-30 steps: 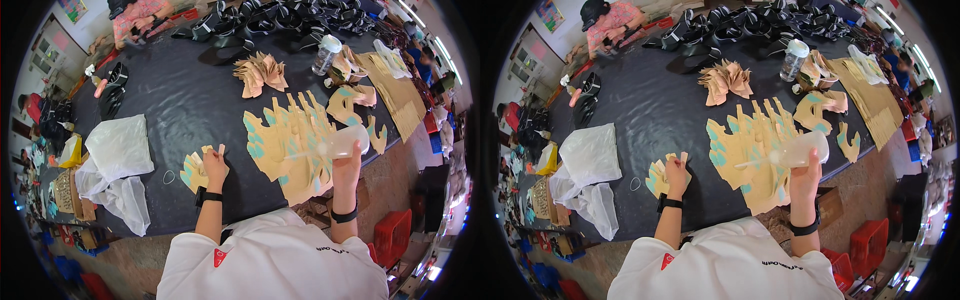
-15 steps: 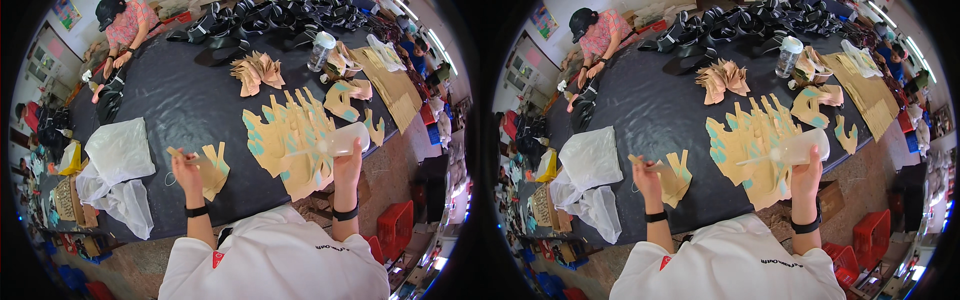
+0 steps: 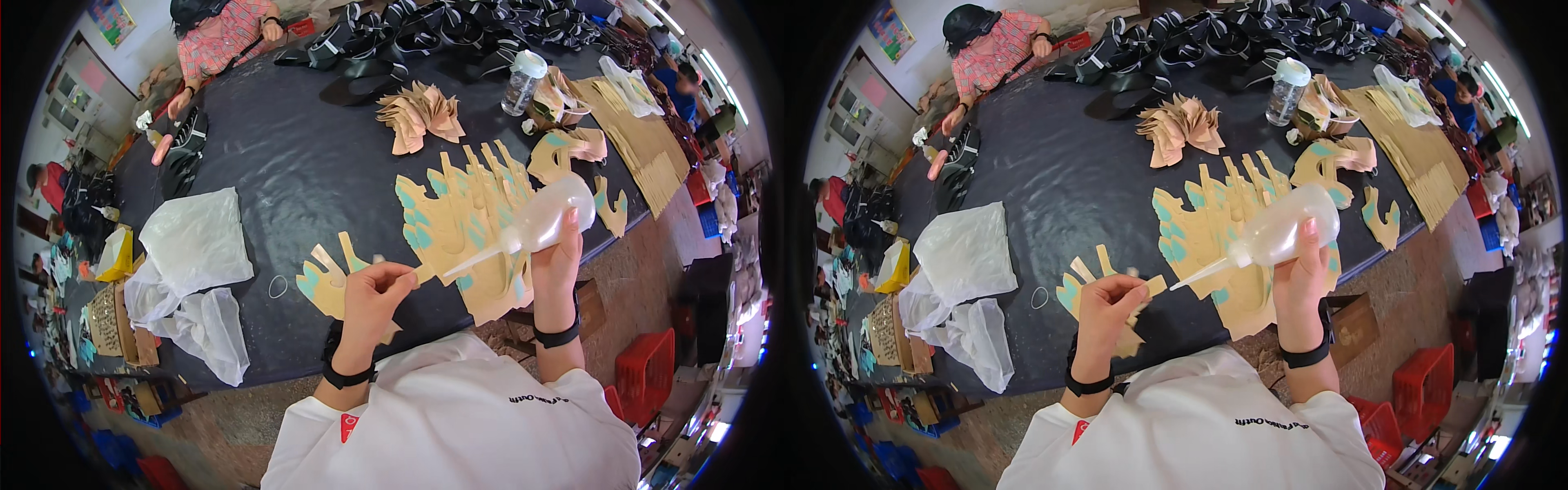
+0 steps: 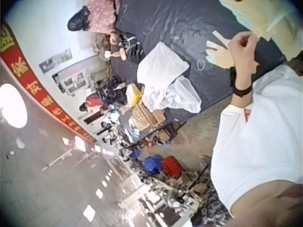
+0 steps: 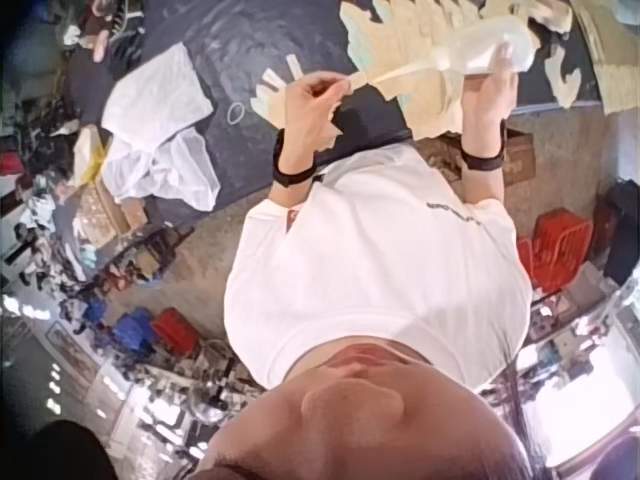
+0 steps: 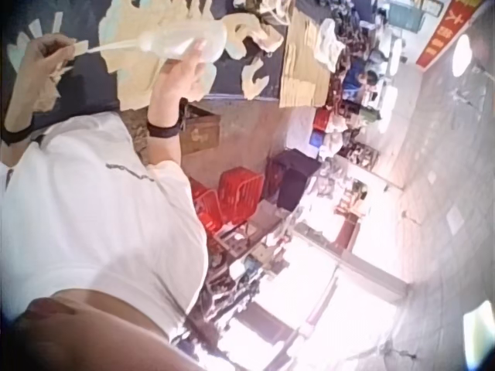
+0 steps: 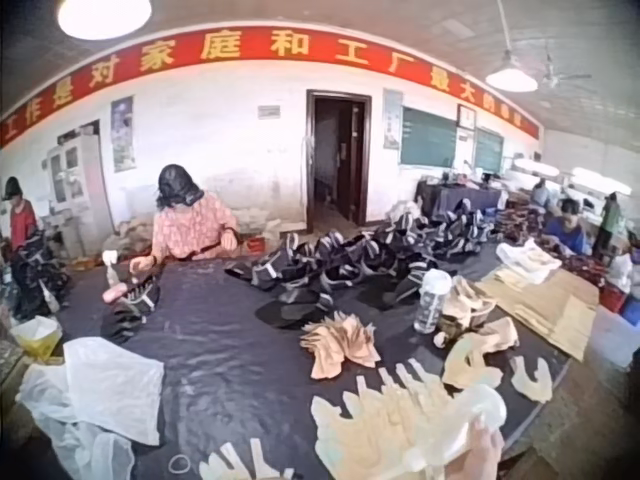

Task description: Apply adhesive using a squeeze bottle to various cut footwear components on a workbench.

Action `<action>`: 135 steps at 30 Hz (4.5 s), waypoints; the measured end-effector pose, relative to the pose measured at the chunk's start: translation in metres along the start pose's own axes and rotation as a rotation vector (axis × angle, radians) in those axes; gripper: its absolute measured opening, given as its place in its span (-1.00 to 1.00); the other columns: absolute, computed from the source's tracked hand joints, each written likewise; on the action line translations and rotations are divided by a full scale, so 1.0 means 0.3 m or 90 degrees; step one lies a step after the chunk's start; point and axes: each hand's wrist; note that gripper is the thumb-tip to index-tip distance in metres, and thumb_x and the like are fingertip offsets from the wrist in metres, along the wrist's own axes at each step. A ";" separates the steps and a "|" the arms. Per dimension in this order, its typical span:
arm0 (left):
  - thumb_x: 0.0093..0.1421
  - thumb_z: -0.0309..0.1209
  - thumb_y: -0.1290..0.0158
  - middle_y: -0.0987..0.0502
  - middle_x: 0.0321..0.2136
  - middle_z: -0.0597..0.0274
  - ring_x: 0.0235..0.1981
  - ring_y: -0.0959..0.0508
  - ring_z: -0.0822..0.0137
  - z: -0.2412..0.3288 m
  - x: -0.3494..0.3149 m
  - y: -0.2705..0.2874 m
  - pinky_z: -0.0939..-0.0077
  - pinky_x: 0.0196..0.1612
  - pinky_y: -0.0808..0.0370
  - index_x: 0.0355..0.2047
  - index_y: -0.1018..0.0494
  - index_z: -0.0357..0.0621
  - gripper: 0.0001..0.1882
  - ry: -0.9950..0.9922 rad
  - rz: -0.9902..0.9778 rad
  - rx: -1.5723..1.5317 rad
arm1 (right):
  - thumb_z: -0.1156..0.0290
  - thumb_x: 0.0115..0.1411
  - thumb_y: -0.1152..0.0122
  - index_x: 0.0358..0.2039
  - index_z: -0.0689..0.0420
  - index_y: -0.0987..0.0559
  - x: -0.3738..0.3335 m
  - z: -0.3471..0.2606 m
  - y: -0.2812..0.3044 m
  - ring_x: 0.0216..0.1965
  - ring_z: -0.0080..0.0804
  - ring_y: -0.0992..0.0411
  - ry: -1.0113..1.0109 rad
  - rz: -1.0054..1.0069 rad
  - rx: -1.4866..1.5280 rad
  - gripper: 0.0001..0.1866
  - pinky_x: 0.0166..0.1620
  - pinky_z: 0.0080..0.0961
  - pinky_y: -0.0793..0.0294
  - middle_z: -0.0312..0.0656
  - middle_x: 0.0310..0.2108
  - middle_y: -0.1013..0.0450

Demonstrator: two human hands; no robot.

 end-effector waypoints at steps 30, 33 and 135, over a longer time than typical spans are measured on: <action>0.04 -0.60 -0.02 -0.53 -0.52 0.18 -0.50 -0.52 0.47 0.007 -0.012 -0.048 0.73 -0.42 -0.41 -0.38 -0.47 -0.35 -0.88 0.048 -0.086 -0.150 | 0.18 0.07 -0.13 0.01 0.22 -0.22 0.026 -0.013 0.032 -0.09 -0.37 -0.29 -0.003 -0.077 -0.002 -0.43 -0.03 -0.39 -0.30 -0.17 -0.12 -0.28; 0.05 -0.60 -0.01 -0.53 -0.52 0.17 -0.50 -0.52 0.47 -0.003 -0.008 -0.038 0.74 -0.41 -0.40 -0.37 -0.47 -0.35 -0.88 0.033 -0.102 -0.130 | 0.21 0.09 -0.11 0.01 0.22 -0.22 0.037 -0.012 0.027 -0.09 -0.37 -0.30 0.008 -0.069 0.008 -0.46 -0.04 -0.39 -0.32 -0.18 -0.13 -0.28; 0.11 -0.37 0.08 -0.43 -0.38 -0.07 -0.36 -0.44 0.02 -0.527 0.493 -0.363 0.20 -0.35 -0.39 -0.19 -0.24 -0.28 -0.70 -0.269 0.154 0.555 | -0.08 0.05 -0.03 -0.01 0.02 -0.24 0.074 0.010 0.406 -0.09 -0.09 -0.29 -0.421 0.106 0.198 -0.40 -0.16 -0.30 -0.40 -0.14 -0.20 -0.27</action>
Point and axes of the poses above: each hand's wrist, its own x-axis towards the middle knuckle, its own y-axis out of the back of the hand, z = x × y
